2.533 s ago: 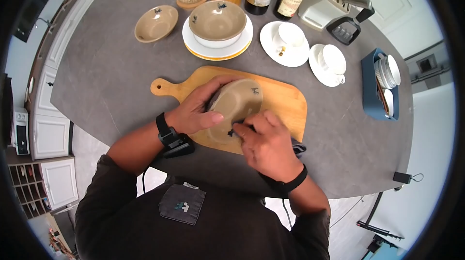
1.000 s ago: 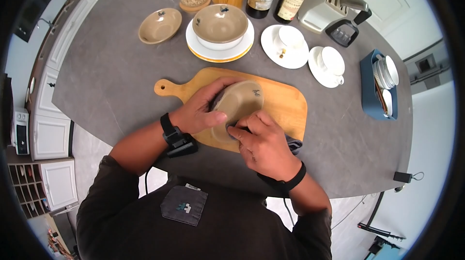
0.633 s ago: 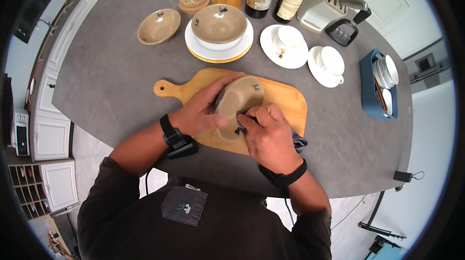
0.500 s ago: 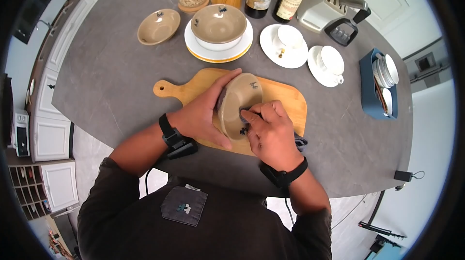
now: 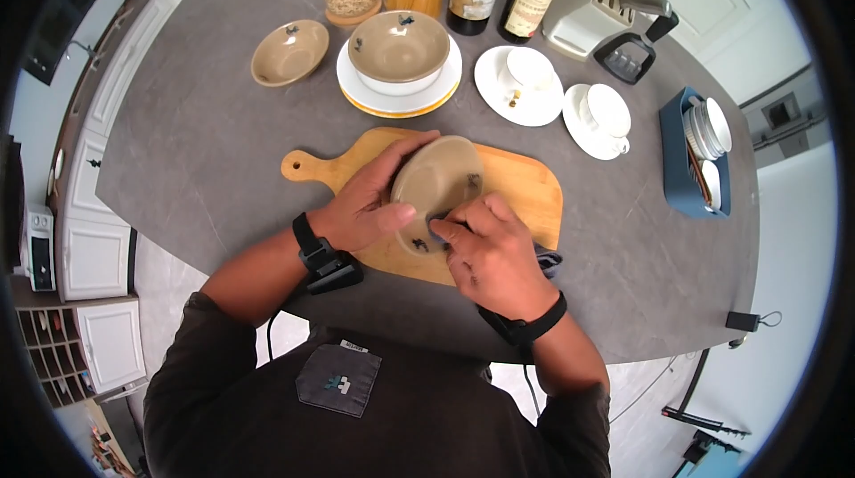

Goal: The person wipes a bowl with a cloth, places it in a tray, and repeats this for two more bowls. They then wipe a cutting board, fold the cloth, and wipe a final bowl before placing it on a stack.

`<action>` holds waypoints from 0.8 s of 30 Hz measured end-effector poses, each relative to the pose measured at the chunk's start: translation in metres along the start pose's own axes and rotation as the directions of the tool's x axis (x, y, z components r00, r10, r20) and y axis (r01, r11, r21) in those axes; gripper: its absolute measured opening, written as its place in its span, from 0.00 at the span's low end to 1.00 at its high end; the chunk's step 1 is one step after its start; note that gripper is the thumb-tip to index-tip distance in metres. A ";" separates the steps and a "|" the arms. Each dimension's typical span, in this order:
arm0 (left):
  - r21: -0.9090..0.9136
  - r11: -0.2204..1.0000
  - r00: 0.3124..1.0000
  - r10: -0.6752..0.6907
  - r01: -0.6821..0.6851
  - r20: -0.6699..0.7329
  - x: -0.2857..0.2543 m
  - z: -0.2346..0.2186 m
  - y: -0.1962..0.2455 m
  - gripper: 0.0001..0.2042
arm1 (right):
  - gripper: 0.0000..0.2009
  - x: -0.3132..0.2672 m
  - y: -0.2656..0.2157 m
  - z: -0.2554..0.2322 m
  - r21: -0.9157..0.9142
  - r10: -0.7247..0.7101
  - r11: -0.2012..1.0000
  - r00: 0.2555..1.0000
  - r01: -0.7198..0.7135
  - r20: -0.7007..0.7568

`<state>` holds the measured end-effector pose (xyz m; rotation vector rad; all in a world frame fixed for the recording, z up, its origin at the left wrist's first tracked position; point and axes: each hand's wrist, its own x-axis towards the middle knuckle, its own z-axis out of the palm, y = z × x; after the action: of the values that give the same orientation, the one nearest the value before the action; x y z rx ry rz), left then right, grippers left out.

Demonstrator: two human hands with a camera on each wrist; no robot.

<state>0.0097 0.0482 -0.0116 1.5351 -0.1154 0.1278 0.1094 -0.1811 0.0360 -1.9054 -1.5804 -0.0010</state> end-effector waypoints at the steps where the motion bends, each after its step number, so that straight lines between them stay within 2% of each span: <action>1: 0.000 1.000 1.000 0.000 0.000 0.002 0.001 -0.001 -0.002 0.59 | 0.21 0.001 -0.001 0.001 0.000 0.001 1.000 1.000 -0.001 -0.001; 3: 0.062 0.995 0.997 0.076 -0.076 0.006 0.003 -0.004 -0.003 0.55 | 0.21 0.001 -0.003 0.004 0.078 -0.040 0.996 0.999 0.039 0.018; 6: 0.104 0.993 0.996 0.057 -0.064 0.069 0.002 -0.001 0.005 0.57 | 0.21 0.002 -0.003 0.004 0.153 -0.064 0.987 0.997 0.057 0.040; 10: 0.093 0.993 0.992 0.062 -0.072 0.111 0.001 0.000 -0.002 0.58 | 0.21 0.001 -0.002 0.006 0.121 -0.057 0.991 0.998 0.054 0.026; 16: 0.163 0.984 0.991 0.055 -0.075 0.123 0.001 -0.001 0.002 0.62 | 0.21 0.002 -0.001 0.006 0.151 -0.047 0.988 0.998 0.040 0.039; 18: 0.256 0.958 0.987 0.098 -0.129 0.130 0.001 -0.001 0.003 0.67 | 0.22 0.002 0.000 0.007 0.150 -0.048 0.988 0.999 0.045 0.019; 22: 0.239 0.965 0.987 0.078 -0.111 0.144 0.001 0.000 0.009 0.72 | 0.22 0.001 0.000 0.007 0.160 -0.039 0.986 0.999 0.035 0.019; 24: 0.308 0.940 0.984 0.112 -0.149 0.136 0.001 0.000 0.010 0.74 | 0.21 0.000 -0.001 0.007 0.137 -0.029 0.990 1.000 0.028 0.008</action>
<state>0.0093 0.0490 -0.0014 1.8579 -0.3029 0.1684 0.1060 -0.1773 0.0309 -1.7798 -1.5729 0.1029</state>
